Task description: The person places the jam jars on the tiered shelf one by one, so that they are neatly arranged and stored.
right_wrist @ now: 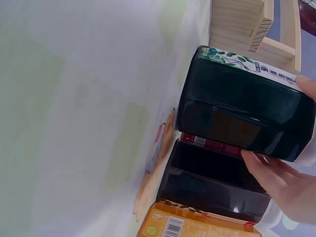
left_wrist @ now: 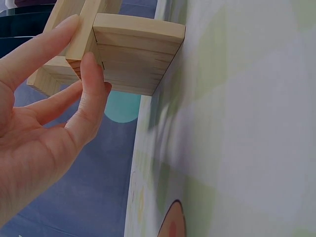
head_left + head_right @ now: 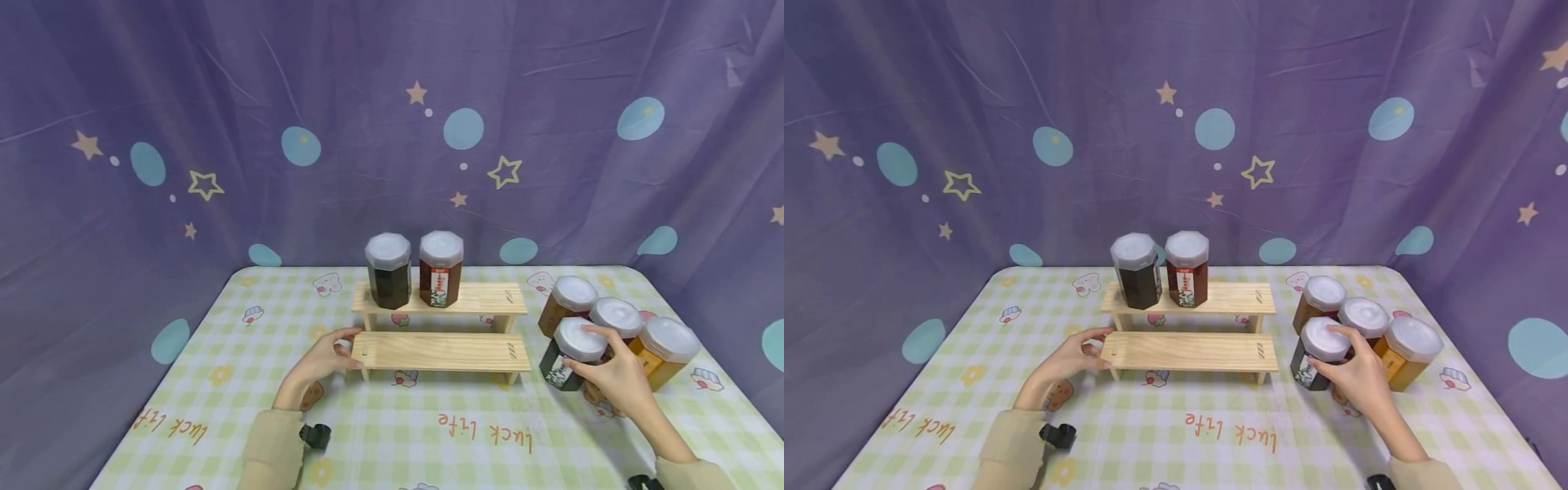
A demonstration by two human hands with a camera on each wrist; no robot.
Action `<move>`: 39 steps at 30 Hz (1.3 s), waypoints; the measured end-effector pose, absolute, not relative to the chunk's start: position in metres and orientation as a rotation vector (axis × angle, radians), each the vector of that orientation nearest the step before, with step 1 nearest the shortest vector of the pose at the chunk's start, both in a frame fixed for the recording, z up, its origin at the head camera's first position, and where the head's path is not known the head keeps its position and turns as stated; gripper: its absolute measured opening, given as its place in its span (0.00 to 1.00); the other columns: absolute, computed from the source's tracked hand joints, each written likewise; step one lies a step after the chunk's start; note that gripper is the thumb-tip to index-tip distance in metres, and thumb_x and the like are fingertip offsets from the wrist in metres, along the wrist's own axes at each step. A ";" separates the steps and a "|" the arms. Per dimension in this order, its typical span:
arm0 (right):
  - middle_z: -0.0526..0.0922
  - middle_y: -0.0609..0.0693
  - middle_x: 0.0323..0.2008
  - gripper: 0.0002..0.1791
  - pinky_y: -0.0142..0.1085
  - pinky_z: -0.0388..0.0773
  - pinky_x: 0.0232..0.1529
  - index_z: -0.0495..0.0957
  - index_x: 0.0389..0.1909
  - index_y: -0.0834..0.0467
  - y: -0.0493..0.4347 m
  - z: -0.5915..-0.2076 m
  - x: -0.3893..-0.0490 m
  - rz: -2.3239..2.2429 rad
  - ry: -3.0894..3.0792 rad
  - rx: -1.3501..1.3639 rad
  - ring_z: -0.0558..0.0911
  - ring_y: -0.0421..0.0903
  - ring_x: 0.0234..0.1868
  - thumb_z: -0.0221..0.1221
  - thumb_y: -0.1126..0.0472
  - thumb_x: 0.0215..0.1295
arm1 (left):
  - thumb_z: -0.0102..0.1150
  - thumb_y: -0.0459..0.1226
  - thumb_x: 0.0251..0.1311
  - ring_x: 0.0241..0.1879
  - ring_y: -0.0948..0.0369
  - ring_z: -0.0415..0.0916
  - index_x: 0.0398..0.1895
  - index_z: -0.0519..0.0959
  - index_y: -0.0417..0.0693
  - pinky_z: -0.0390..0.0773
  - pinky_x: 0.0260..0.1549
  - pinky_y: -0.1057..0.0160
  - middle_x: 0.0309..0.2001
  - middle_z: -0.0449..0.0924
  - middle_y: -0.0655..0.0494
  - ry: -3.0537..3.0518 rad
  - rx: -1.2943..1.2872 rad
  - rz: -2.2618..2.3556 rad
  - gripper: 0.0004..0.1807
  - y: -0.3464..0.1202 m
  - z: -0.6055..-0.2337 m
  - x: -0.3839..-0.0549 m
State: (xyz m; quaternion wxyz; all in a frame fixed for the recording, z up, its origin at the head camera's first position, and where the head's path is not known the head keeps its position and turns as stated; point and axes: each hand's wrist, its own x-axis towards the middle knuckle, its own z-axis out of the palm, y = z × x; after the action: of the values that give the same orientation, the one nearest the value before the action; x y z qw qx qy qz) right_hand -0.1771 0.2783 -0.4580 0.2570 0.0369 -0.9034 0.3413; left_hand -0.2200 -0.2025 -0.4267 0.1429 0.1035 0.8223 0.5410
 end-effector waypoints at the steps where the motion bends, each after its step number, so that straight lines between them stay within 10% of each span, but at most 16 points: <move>1: 0.71 0.48 0.20 0.38 0.34 0.62 0.11 0.68 0.54 0.48 0.280 -0.461 -0.179 0.918 -2.447 0.101 0.63 0.37 0.11 0.71 0.51 0.37 | 0.64 0.29 0.45 0.27 0.59 0.68 0.61 0.60 0.33 0.72 0.26 0.57 0.49 0.64 0.39 2.371 0.298 1.563 0.37 -0.202 -0.425 -0.219; 10: 0.65 0.44 0.16 0.42 0.26 0.57 0.13 0.70 0.54 0.40 0.310 -0.495 -0.208 0.885 -2.313 0.197 0.61 0.35 0.13 0.74 0.50 0.29 | 0.62 0.26 0.45 0.26 0.60 0.68 0.59 0.59 0.28 0.72 0.27 0.55 0.47 0.64 0.36 2.371 0.322 1.556 0.35 -0.195 -0.401 -0.206; 19: 0.62 0.45 0.12 0.37 0.33 0.55 0.12 0.72 0.52 0.52 0.279 -0.424 -0.181 1.089 -2.301 0.254 0.60 0.36 0.12 0.72 0.62 0.34 | 0.65 0.30 0.44 0.26 0.60 0.68 0.61 0.60 0.33 0.71 0.25 0.60 0.48 0.64 0.39 2.382 0.319 1.566 0.38 -0.204 -0.430 -0.222; 28: 0.70 0.48 0.43 0.35 0.19 0.68 0.22 0.70 0.53 0.58 0.264 -0.378 -0.168 1.152 -2.361 0.281 0.72 0.25 0.28 0.70 0.68 0.38 | 0.67 0.32 0.43 0.27 0.60 0.69 0.61 0.61 0.35 0.72 0.26 0.58 0.48 0.64 0.41 2.371 0.310 1.576 0.39 -0.205 -0.432 -0.222; 39: 0.71 0.51 0.47 0.35 0.15 0.68 0.33 0.71 0.52 0.57 0.261 -0.353 -0.178 1.093 -2.349 0.340 0.71 0.22 0.36 0.70 0.68 0.37 | 0.66 0.32 0.43 0.25 0.61 0.68 0.61 0.62 0.36 0.71 0.25 0.58 0.48 0.64 0.41 2.371 0.308 1.576 0.38 -0.204 -0.431 -0.222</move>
State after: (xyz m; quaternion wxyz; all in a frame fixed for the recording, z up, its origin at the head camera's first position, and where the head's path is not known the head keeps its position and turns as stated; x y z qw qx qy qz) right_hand -0.1775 0.2609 -0.3527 0.2610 0.1258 -0.8678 0.4037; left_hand -0.2220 -0.2045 -0.4314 0.1386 0.1064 0.8199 0.5452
